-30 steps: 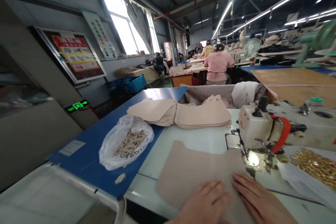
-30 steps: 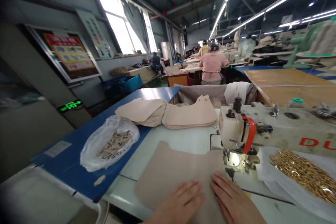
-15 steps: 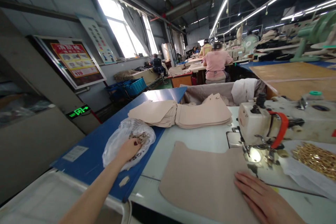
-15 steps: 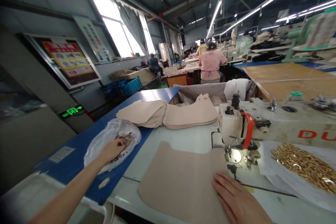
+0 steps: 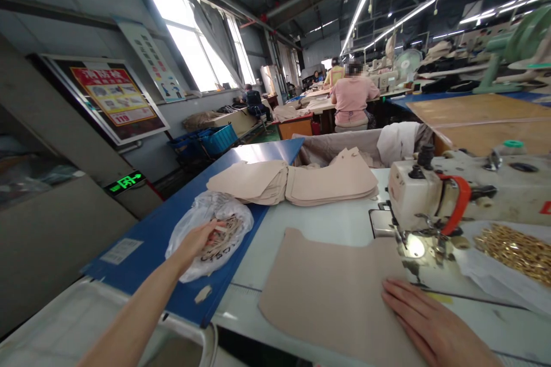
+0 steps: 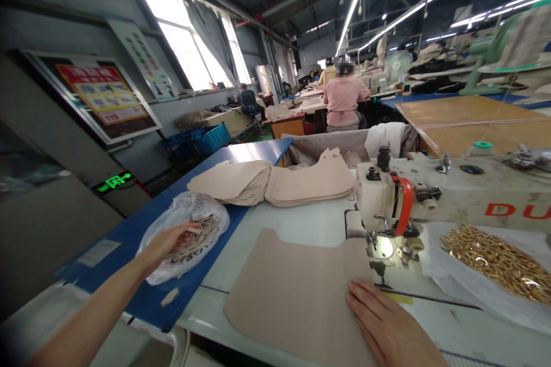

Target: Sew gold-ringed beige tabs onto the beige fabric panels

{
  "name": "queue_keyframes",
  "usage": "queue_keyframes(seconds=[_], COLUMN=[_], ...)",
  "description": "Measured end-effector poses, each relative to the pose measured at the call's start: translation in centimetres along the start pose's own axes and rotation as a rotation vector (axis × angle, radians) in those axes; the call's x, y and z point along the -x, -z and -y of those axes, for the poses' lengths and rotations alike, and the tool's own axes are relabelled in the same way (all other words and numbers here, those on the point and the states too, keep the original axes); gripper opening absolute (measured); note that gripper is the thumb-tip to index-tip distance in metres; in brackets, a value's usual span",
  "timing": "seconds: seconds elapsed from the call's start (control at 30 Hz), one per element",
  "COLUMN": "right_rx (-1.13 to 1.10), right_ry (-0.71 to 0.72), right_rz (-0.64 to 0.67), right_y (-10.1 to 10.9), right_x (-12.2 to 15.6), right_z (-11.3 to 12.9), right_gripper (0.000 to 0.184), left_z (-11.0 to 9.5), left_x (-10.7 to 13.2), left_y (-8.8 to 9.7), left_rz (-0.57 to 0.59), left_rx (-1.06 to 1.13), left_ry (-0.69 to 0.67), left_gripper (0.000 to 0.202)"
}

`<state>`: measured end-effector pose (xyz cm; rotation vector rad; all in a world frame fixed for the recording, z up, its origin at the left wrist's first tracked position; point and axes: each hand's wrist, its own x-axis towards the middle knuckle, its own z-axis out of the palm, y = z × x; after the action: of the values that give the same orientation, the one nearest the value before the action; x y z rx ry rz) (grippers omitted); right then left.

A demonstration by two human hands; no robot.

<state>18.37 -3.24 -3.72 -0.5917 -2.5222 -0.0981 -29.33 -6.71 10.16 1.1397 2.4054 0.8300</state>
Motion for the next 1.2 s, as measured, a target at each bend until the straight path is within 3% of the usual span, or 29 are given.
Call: queue_keyframes(seconds=[0.1, 0.17, 0.27, 0.43, 0.53, 0.6, 0.67, 0.87, 1.0, 1.1, 1.2], right_rx=[-0.050, -0.131, -0.348, -0.703, -0.863, -0.854, -0.743, -0.338, -0.082, 0.109, 0.138], right_ry=[-0.083, -0.175, -0.338, -0.642, -0.808, -0.896, -0.896, -0.669, -0.759, -0.836, -0.785], right_rz=[0.071, 0.142, 0.161, -0.003, -0.062, -0.077, -0.025, 0.183, 0.137, 0.200, 0.286], right_y=[0.4, 1.1, 2.4, 3.9, 4.2, 4.2, 4.2, 5.9, 8.2, 9.2, 8.9], right_x=[-0.3, -0.9, -2.1, -4.0, -3.8, -3.2, -2.5, -1.5, 0.0, 1.2, 1.5], right_z=[0.5, 1.0, 1.7, 1.9, 1.6, 1.1, 0.7, -1.7, -6.6, -10.8, -13.4], right_gripper=[0.037, 0.036, 0.033, 0.026, 0.019, 0.022, 0.021, 0.022, 0.022, 0.021, 0.017], left_z=[-2.3, -4.4, -7.5, -11.9, -14.1, -15.1, -15.7, -16.0, -15.8, -15.6, -15.8], left_x=[1.6, 3.0, 5.6, 11.8, 14.5, 15.2, 15.2, 13.2, 10.9, 10.0, 10.1], left_y=[-0.7, -2.4, -7.5, -18.3, -21.9, -23.0, -23.6, -24.6, -25.2, -25.6, -25.9], left_rz=[-0.004, 0.038, 0.213, 0.642, 0.744, 0.776, 0.799, 0.715, 0.652, 0.652, 0.645], left_rx=[0.008, 0.037, 0.109, 0.270, 0.297, 0.270, 0.217, 0.084, 0.114, 0.214, 0.280], left_ry=[-0.082, -0.167, -0.227, -0.316, -0.451, -0.516, -0.581, -0.768, -0.598, -0.458, -0.403], left_gripper=[0.060, 0.059, 0.053, 0.041, 0.033, 0.031, 0.030, 0.027, 0.029, 0.034, 0.035])
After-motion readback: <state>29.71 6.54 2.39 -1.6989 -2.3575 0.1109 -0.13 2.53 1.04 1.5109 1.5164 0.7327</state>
